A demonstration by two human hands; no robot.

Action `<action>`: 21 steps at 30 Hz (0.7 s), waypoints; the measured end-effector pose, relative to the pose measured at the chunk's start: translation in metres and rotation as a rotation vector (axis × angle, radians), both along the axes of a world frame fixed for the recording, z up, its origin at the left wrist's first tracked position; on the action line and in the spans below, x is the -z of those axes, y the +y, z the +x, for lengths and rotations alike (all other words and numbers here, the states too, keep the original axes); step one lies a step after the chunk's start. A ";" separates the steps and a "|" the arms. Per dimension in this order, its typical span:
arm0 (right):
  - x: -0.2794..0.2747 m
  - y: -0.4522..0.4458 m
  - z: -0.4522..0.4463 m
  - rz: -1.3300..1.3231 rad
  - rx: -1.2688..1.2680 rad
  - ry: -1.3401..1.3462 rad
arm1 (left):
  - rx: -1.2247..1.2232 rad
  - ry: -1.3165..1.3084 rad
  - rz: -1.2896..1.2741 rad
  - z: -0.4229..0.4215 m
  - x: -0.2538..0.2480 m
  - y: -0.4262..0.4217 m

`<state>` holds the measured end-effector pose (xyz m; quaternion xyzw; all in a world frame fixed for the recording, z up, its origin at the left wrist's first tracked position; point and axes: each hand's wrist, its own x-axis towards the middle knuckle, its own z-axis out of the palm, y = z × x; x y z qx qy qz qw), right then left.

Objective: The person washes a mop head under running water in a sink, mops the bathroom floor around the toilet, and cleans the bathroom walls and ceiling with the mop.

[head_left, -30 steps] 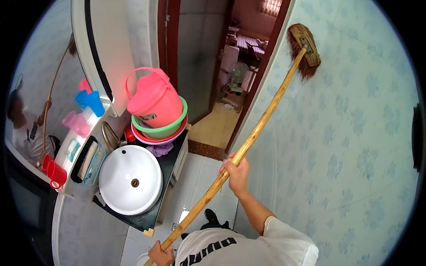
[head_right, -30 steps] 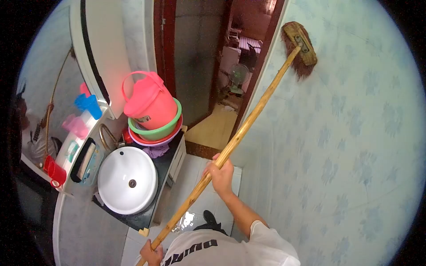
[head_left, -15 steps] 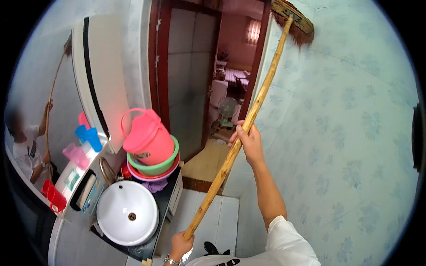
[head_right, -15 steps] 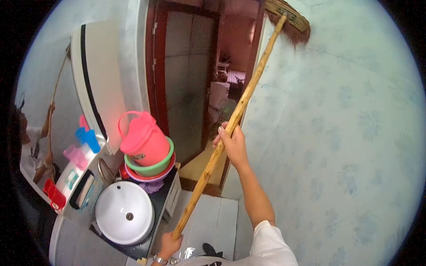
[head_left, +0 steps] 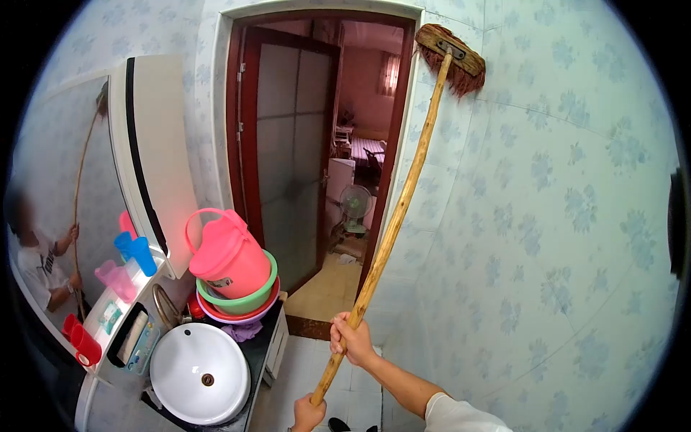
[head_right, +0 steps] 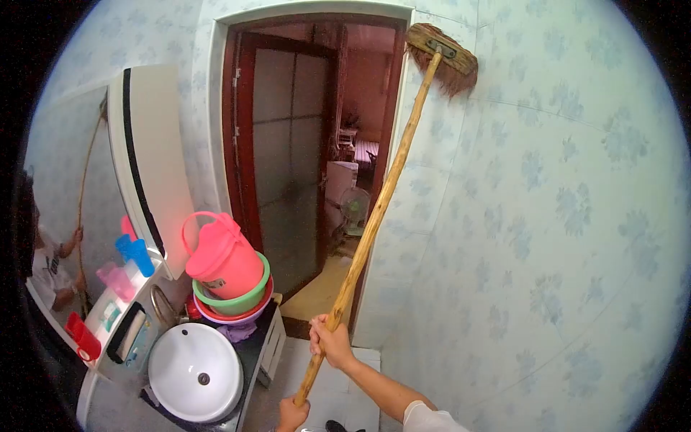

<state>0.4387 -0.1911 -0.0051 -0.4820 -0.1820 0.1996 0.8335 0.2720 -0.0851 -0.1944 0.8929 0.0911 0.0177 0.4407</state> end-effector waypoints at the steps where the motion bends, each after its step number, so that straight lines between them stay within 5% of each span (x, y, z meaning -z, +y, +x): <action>1: -0.005 0.001 0.004 -0.018 0.042 -0.009 | -0.134 -0.144 -0.017 0.004 -0.017 -0.006; 6: -0.063 0.011 0.041 -0.041 0.071 -0.099 | -0.247 -0.288 0.066 0.019 -0.056 0.009; 12: -0.140 0.028 0.088 -0.044 0.121 -0.263 | -0.310 -0.242 0.165 0.040 -0.036 0.029; 14: -0.160 0.034 0.100 -0.039 0.129 -0.292 | -0.320 -0.288 -0.103 0.064 -0.061 0.025; 21: -0.175 0.065 0.108 -0.117 0.155 -0.329 | -0.332 -0.293 -0.323 0.085 -0.070 0.006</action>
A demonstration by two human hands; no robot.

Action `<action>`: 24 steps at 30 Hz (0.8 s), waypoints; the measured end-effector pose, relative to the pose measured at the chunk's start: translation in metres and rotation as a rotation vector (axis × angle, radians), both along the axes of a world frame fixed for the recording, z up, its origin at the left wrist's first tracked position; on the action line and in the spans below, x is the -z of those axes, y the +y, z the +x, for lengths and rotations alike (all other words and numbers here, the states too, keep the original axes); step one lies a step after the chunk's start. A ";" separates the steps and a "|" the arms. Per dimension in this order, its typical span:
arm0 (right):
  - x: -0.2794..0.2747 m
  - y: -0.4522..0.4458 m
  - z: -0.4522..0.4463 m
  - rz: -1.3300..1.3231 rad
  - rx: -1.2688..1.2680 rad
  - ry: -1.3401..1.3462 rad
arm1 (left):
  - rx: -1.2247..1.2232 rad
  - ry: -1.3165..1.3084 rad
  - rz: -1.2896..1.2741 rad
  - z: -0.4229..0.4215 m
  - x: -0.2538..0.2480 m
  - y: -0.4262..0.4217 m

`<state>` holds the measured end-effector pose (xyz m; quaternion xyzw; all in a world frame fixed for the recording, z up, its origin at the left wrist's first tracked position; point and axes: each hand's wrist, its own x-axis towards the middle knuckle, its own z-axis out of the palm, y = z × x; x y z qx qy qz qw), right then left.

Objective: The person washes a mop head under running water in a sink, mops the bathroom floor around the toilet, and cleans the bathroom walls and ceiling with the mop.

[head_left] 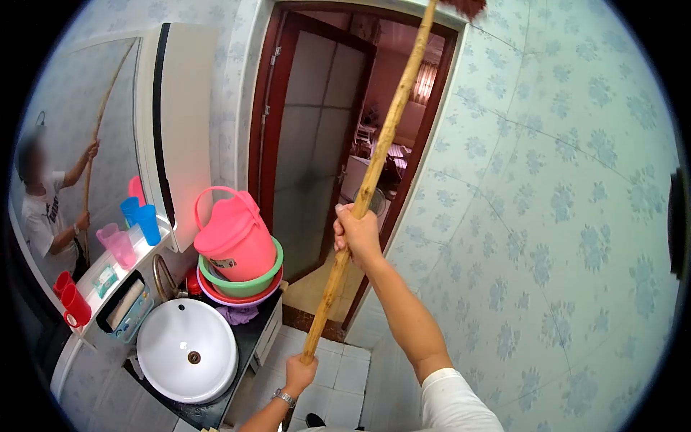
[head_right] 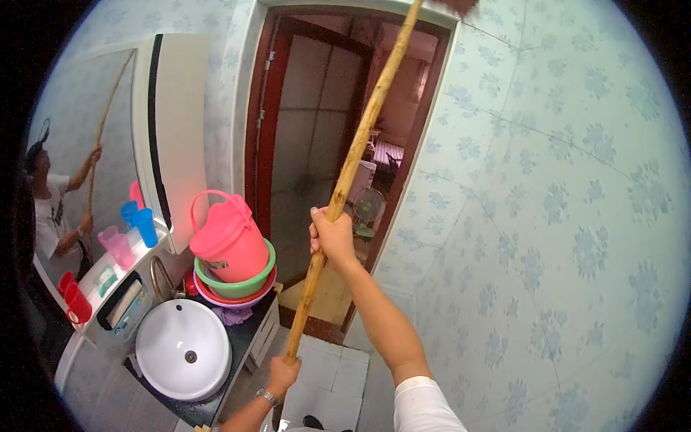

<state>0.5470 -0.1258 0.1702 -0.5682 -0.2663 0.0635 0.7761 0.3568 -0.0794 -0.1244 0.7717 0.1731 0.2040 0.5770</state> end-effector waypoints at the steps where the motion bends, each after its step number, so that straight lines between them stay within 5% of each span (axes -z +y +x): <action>1: 0.006 0.008 0.003 -0.014 0.000 -0.008 | -0.028 0.003 -0.028 0.000 0.001 -0.003; 13: 0.052 0.089 -0.014 -0.113 -0.102 -0.012 | -0.143 0.053 -0.154 -0.022 0.048 0.003; 24: 0.083 0.043 -0.041 -0.037 -0.063 0.066 | -0.102 0.092 -0.084 -0.058 0.067 -0.013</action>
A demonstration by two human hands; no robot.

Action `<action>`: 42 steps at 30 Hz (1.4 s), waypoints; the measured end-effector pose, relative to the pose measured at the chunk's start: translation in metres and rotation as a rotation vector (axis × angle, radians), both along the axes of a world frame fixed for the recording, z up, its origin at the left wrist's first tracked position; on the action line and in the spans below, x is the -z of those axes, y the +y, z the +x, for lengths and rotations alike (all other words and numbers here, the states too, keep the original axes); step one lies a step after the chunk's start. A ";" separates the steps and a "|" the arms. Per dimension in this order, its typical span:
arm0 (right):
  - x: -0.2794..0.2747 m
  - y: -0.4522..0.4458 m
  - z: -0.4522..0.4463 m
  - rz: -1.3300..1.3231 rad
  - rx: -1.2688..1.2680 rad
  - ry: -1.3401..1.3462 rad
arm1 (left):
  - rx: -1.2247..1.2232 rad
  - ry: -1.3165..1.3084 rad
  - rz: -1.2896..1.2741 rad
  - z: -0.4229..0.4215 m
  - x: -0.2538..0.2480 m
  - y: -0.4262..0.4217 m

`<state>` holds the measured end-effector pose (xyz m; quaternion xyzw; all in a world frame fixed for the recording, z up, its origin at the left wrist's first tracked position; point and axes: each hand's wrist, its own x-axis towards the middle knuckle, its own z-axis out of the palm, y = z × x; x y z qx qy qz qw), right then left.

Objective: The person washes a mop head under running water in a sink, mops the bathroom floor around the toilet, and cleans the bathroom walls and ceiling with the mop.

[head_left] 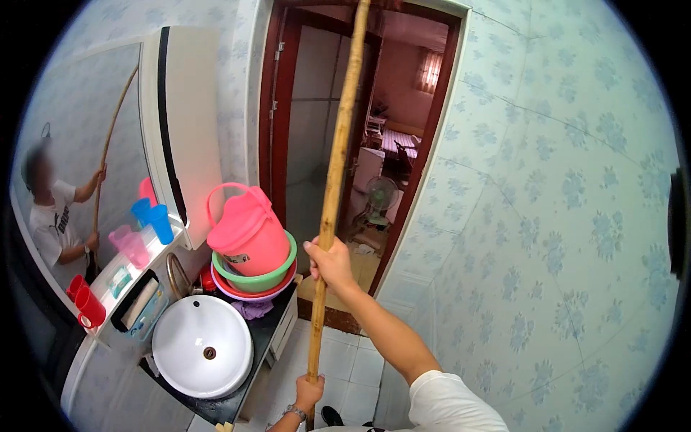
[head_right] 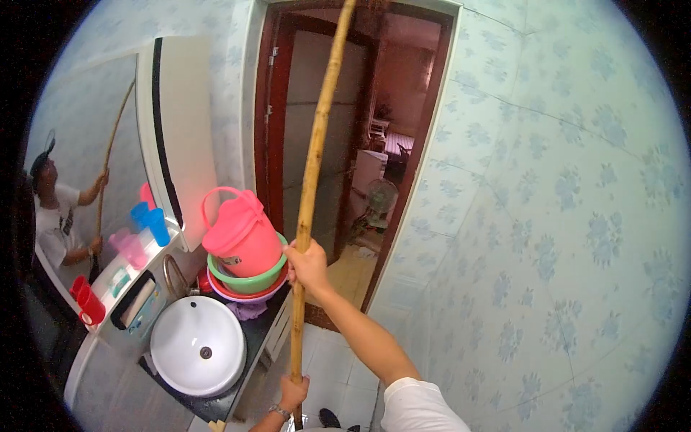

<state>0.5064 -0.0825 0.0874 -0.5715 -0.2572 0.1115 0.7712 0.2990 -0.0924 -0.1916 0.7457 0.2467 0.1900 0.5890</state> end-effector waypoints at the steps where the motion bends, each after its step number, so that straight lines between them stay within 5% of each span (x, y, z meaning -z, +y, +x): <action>1: 0.004 -0.006 -0.001 0.017 0.004 0.004 | 0.038 0.034 -0.004 -0.005 0.000 0.000; 17: -0.023 -0.047 -0.023 0.113 0.197 0.023 | 0.097 0.112 0.219 -0.022 -0.015 0.030; 29: -0.058 0.062 0.014 -0.005 -0.054 -0.067 | -0.157 -0.047 0.125 0.022 -0.034 0.060; 42: -0.055 0.157 0.048 -0.211 -0.033 -0.259 | -0.186 0.048 -0.072 0.067 -0.036 0.071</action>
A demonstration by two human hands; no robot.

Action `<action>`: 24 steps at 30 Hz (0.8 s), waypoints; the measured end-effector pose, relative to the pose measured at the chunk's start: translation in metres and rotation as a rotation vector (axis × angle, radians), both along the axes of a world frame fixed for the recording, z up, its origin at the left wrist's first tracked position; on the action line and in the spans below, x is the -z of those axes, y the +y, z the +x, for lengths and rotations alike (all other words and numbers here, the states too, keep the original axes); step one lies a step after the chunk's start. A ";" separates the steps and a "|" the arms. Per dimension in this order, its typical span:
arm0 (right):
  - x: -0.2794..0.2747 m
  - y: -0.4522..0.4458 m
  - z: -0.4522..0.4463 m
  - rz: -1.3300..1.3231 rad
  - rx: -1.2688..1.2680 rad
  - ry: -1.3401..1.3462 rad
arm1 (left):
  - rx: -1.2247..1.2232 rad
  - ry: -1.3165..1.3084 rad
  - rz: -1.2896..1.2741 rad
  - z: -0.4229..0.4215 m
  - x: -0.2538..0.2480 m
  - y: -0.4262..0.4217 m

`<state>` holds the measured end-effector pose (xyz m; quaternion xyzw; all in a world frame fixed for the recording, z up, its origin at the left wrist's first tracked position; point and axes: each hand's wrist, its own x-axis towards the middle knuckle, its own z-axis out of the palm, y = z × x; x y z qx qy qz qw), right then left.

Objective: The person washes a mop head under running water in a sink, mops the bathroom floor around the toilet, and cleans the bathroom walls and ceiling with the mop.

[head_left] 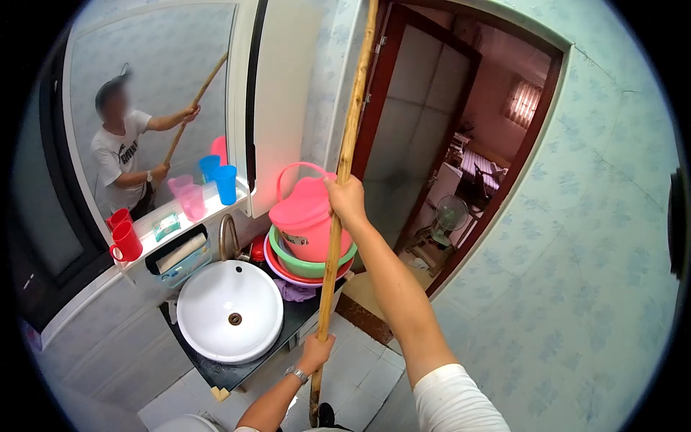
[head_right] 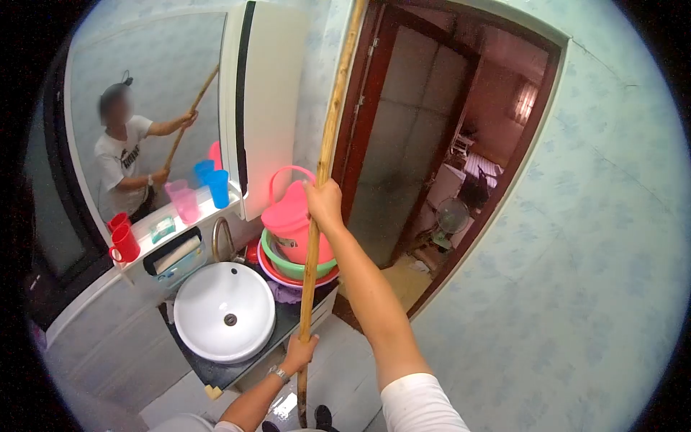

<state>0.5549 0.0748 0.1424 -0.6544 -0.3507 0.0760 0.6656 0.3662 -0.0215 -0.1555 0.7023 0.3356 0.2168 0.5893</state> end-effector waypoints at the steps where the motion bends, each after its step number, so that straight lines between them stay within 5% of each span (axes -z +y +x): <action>1: -0.003 0.005 0.001 -0.035 -0.039 -0.011 | 0.009 -0.016 -0.073 -0.001 -0.013 -0.001; 13: 0.038 -0.010 0.000 -0.074 -0.097 0.088 | 0.058 -0.073 -0.342 0.004 -0.001 -0.026; 19: 0.184 -0.106 -0.004 0.106 -0.186 0.208 | 0.082 -0.091 -0.374 0.012 0.016 -0.029; 22: 0.270 -0.190 -0.035 0.043 -0.110 0.367 | 0.051 -0.104 -0.359 0.022 0.005 -0.025; 24: 0.340 -0.250 -0.060 -0.252 -0.142 0.349 | 0.014 -0.107 -0.303 0.033 -0.005 -0.019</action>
